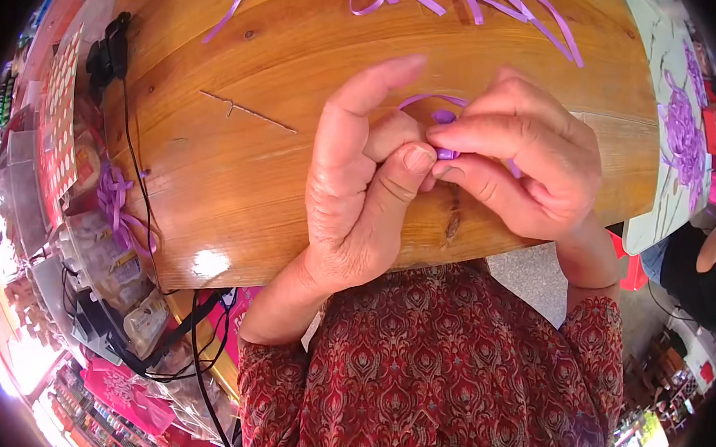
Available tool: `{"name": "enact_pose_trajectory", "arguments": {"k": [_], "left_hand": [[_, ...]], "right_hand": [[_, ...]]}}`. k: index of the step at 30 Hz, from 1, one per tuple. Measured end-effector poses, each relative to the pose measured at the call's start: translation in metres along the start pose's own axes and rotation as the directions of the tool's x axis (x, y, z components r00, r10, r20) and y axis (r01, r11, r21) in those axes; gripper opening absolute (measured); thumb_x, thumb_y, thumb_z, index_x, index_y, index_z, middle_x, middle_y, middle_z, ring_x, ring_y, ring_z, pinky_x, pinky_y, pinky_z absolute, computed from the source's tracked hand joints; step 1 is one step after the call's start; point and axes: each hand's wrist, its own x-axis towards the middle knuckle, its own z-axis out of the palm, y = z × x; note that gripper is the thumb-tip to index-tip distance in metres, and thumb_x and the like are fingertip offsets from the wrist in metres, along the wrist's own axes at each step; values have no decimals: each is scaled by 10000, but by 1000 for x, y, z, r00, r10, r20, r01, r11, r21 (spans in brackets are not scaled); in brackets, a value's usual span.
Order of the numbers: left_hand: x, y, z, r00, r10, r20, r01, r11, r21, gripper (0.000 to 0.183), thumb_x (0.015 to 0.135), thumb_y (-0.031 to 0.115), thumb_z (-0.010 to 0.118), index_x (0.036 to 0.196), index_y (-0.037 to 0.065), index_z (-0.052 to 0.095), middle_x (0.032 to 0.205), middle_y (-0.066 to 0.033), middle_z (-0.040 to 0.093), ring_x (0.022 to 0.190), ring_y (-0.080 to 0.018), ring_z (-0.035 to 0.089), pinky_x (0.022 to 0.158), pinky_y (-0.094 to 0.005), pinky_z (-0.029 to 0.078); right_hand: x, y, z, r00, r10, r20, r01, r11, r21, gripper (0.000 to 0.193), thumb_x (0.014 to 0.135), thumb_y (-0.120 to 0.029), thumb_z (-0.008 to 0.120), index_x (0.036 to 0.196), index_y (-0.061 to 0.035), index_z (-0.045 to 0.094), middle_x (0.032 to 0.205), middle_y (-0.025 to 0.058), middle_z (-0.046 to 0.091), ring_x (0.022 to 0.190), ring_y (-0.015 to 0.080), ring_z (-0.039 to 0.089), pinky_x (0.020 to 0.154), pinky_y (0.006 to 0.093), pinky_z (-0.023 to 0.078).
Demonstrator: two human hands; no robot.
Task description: The person ties a series of knots in a purple ribbon by hand, pulling the material tight to secure each loop. After completing the knots, the person stretches the ribbon and places it onto a pile of other ribbons on the wooden table.
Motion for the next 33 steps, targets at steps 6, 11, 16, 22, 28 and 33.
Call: {"name": "enact_pose_trajectory", "arguments": {"k": [6,11,16,22,28,33], "left_hand": [[-1,0,-3,1000,2,-25,-4,995,-103,350,914,63,519,1221,-36,384,755,-19,532,630,-65,459,612,-176,382],[-1,-1,-2,990,-123,-69,117,990,-78,208,921,64,521,1112,-12,488,812,-12,557,684,-57,469,636,-181,395],[0,-1,-5,976,-215,-42,203,958,-203,93,913,62,550,984,8,577,883,-13,599,814,-59,525,741,-195,442],[0,2,-9,971,-205,-125,194,976,-95,93,880,26,587,963,12,628,919,-1,610,829,-55,526,758,-193,431],[0,4,-7,944,-259,-202,209,948,-239,116,859,31,618,971,21,647,846,19,610,786,-39,517,691,-166,411],[1,-1,-10,938,-320,-134,243,881,-405,131,850,72,641,975,31,645,827,25,622,629,-3,430,534,-141,321]], "right_hand": [[-5,5,4,1000,3,-7,-3,996,93,278,654,26,741,916,30,646,747,98,601,580,163,513,512,270,381],[-4,14,2,999,-28,-25,28,1000,3,282,667,24,737,934,27,647,771,99,607,608,167,528,533,270,392],[1,12,-2,997,-67,-37,63,993,-95,296,677,19,733,960,28,647,786,99,608,629,179,536,558,271,404],[2,-2,-8,969,243,37,-246,963,107,335,726,-52,716,1038,37,631,791,92,615,650,150,536,570,246,412],[3,-2,-8,992,124,30,-123,992,-32,272,818,-38,623,1074,55,611,775,80,615,664,116,544,578,206,412],[-1,-2,-4,952,304,15,-301,930,213,242,821,22,603,1060,66,606,803,101,630,729,144,591,629,216,445]]}}
